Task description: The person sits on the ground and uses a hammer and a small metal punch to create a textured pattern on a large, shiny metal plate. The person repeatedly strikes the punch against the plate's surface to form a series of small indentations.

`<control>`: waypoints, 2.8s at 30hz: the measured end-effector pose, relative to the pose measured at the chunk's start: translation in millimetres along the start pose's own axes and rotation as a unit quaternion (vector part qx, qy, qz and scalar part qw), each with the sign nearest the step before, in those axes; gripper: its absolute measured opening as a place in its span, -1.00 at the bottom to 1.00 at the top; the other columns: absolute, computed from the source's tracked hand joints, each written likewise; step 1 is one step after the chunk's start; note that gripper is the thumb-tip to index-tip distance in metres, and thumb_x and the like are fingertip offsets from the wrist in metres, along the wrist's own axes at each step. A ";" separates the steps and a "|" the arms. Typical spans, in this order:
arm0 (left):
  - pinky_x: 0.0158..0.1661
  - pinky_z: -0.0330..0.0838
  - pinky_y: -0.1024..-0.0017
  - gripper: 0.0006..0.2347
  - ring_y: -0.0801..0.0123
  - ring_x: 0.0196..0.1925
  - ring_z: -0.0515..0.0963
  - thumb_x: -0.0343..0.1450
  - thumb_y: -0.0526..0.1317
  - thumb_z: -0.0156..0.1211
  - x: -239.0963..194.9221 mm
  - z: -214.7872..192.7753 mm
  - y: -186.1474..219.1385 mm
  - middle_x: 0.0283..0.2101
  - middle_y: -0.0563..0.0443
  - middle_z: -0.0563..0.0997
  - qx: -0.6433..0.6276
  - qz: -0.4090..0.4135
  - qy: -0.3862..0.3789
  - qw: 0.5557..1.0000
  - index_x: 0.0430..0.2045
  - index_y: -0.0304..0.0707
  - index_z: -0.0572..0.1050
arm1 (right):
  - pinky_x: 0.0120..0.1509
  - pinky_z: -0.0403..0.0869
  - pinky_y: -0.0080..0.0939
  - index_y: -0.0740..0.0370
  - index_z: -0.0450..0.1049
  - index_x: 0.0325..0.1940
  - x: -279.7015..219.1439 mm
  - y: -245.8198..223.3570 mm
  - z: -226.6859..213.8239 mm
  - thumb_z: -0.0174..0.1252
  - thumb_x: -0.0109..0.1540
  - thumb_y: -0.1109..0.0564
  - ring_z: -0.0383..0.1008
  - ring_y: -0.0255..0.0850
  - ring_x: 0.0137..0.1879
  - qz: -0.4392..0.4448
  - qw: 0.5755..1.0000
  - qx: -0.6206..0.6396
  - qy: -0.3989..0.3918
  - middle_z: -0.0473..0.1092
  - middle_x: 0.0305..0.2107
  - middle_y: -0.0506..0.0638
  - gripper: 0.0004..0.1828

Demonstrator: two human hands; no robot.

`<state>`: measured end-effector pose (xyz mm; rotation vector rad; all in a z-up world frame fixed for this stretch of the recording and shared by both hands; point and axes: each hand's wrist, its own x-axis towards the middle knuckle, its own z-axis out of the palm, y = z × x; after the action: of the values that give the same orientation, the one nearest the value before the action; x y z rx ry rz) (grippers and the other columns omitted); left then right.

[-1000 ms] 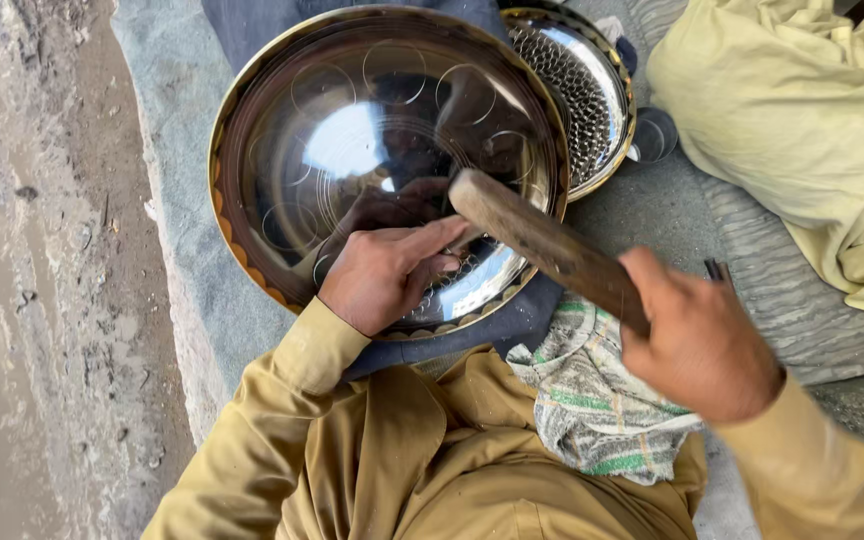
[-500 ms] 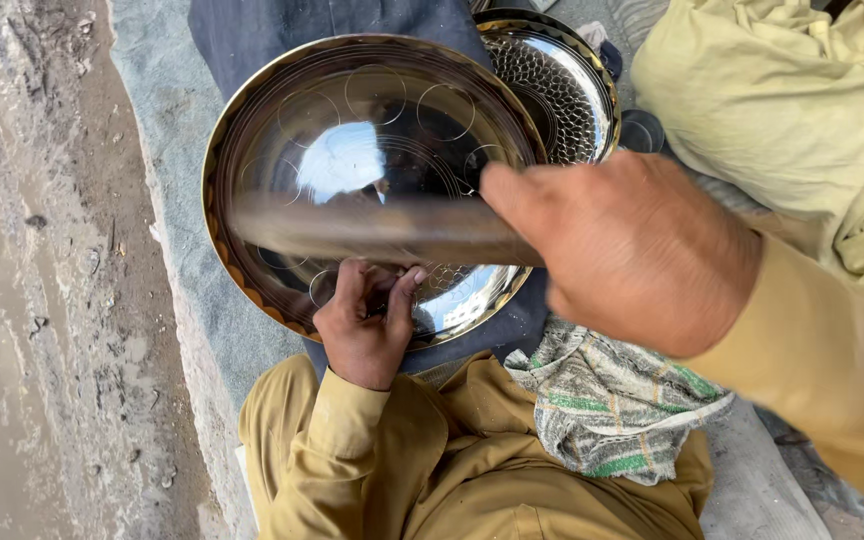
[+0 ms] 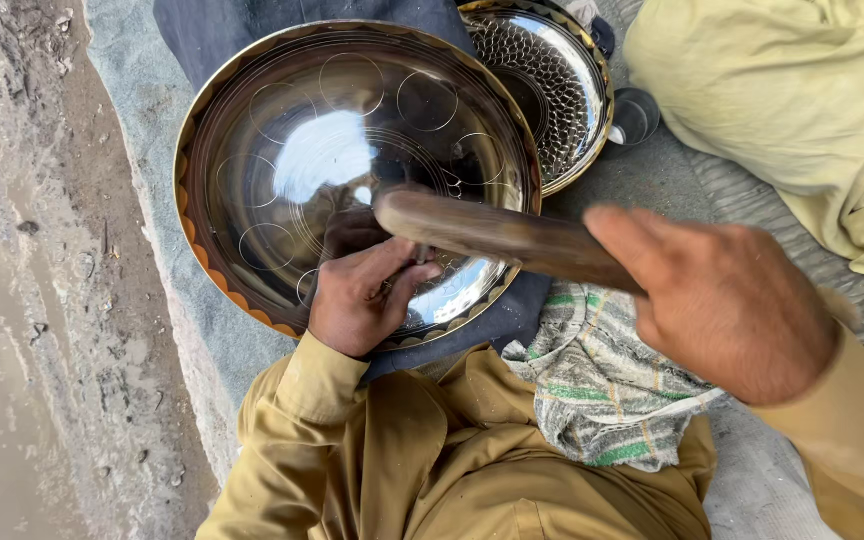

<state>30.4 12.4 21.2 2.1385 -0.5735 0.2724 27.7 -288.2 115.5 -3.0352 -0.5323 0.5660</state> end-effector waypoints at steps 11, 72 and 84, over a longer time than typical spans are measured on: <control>-0.20 0.56 0.16 -0.63 -0.03 -0.22 0.68 0.41 -0.20 0.31 45.8 -16.5 -6.4 -0.11 -0.19 0.69 0.063 0.117 -0.273 0.953 0.12 -0.20 0.54 | -0.31 0.52 0.02 0.24 0.34 0.06 -38.3 -40.0 122.7 0.24 0.14 0.23 0.61 0.11 -0.37 0.046 0.886 0.362 0.287 0.50 -0.45 0.17 -0.58; -0.14 0.61 0.32 -0.60 0.08 -0.12 0.73 0.39 -0.25 0.39 10.9 -12.8 1.1 -0.06 -0.18 0.68 -0.013 0.018 -0.139 0.990 0.13 -0.19 0.50 | -0.27 0.50 -0.04 0.28 0.36 0.02 -36.4 -30.8 116.2 0.36 0.11 0.15 0.60 0.00 -0.39 0.082 0.864 0.389 0.307 0.49 -0.46 0.14 -0.54; -0.09 0.62 0.42 -0.64 0.30 -0.08 0.78 0.41 -0.37 0.34 -12.3 -1.1 5.9 -0.15 -0.10 0.73 -0.036 -0.076 -0.044 0.995 0.10 -0.32 0.46 | -0.31 0.47 0.23 0.26 0.31 -0.11 10.3 -4.5 25.9 0.23 -0.03 0.31 0.54 0.28 -0.34 -0.127 0.941 0.226 0.217 0.47 -0.52 0.23 -0.57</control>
<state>16.8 14.0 21.2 2.1196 -0.4601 0.0710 26.1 -281.9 88.0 -2.4858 -0.6456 -0.0056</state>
